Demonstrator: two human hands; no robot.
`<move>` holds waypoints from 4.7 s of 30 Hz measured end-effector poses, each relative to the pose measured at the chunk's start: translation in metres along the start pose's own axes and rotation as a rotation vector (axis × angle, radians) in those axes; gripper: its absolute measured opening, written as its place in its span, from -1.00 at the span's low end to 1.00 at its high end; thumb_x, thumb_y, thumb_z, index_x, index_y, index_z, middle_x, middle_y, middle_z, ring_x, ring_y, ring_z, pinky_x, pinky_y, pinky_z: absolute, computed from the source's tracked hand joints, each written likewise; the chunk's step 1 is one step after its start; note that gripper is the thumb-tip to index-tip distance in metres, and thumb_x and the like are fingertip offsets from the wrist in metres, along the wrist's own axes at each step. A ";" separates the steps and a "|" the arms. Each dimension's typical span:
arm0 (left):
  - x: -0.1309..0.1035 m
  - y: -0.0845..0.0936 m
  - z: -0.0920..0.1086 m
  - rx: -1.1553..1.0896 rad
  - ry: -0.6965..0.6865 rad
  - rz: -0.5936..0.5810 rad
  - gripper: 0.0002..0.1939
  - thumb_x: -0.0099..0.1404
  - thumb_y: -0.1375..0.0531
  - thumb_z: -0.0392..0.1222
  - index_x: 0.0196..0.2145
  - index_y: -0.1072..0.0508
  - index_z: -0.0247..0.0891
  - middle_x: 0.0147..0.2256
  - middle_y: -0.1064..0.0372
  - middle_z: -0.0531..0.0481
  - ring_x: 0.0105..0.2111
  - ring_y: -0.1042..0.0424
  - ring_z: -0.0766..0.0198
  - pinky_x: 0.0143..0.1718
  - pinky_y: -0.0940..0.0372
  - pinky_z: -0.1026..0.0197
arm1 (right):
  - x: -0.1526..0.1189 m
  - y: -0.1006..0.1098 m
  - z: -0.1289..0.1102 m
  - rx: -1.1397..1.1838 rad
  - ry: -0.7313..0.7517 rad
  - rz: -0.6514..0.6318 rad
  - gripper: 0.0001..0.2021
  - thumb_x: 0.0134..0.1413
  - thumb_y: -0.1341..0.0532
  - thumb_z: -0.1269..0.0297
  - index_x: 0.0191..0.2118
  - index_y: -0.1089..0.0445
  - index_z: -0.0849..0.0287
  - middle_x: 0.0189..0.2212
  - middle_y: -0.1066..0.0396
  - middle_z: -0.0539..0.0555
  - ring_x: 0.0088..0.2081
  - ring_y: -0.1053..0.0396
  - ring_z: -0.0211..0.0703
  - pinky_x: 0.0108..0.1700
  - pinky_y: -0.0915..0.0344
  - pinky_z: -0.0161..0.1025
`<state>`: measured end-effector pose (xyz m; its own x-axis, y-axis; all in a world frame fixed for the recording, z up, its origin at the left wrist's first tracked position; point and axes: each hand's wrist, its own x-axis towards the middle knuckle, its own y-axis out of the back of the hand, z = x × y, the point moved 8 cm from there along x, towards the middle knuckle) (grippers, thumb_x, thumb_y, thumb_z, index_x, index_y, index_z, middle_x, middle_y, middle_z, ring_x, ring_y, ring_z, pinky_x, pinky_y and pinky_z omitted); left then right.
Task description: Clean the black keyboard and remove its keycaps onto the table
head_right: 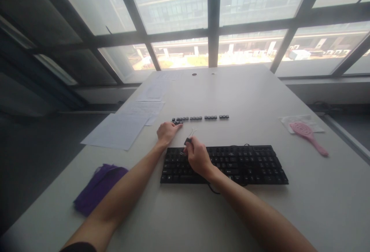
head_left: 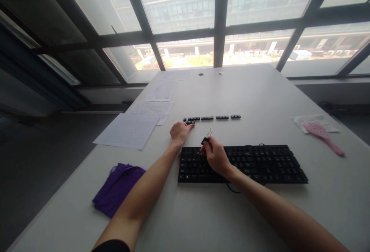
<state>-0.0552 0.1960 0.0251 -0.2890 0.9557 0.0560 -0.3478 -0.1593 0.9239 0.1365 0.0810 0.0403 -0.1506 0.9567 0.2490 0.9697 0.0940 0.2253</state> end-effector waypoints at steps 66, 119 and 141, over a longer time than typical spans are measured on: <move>-0.150 0.035 0.033 -0.365 -0.758 -0.029 -0.82 0.38 -0.22 -0.05 -0.15 -0.51 -0.17 -0.14 -0.49 -0.07 -0.10 -0.38 0.11 -0.01 -0.30 0.07 | -0.011 0.005 -0.023 -0.189 0.249 -0.088 -0.77 0.36 -0.03 0.28 -0.33 -0.35 0.13 -0.37 -0.42 0.08 -0.32 -0.33 -0.15 -0.22 -0.26 -0.24; -0.019 0.003 0.012 -0.053 -0.277 -0.050 -0.70 0.15 -0.32 0.13 -0.42 -0.60 -0.16 -0.35 -0.55 -0.05 -0.31 -0.49 0.14 -0.30 -0.26 0.22 | 0.000 0.013 0.007 0.087 -0.029 0.017 -0.83 0.34 -0.05 0.16 -0.26 -0.26 0.09 -0.49 -0.47 0.00 -0.50 -0.42 -0.18 -0.36 -0.34 -0.25; -0.007 -0.007 0.019 0.008 -0.113 -0.085 -0.57 0.17 -0.26 0.27 -0.40 -0.64 -0.16 -0.34 -0.59 -0.17 -0.27 -0.54 0.05 -0.29 -0.30 0.18 | 0.000 0.012 0.002 0.054 -0.019 -0.016 -0.83 0.34 -0.04 0.19 -0.28 -0.25 0.09 -0.49 -0.46 -0.01 -0.48 -0.41 -0.18 -0.35 -0.32 -0.25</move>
<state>-0.0340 0.1955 0.0256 -0.1565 0.9875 0.0191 -0.3592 -0.0749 0.9303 0.1485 0.0822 0.0414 -0.1633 0.9600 0.2276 0.9762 0.1238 0.1780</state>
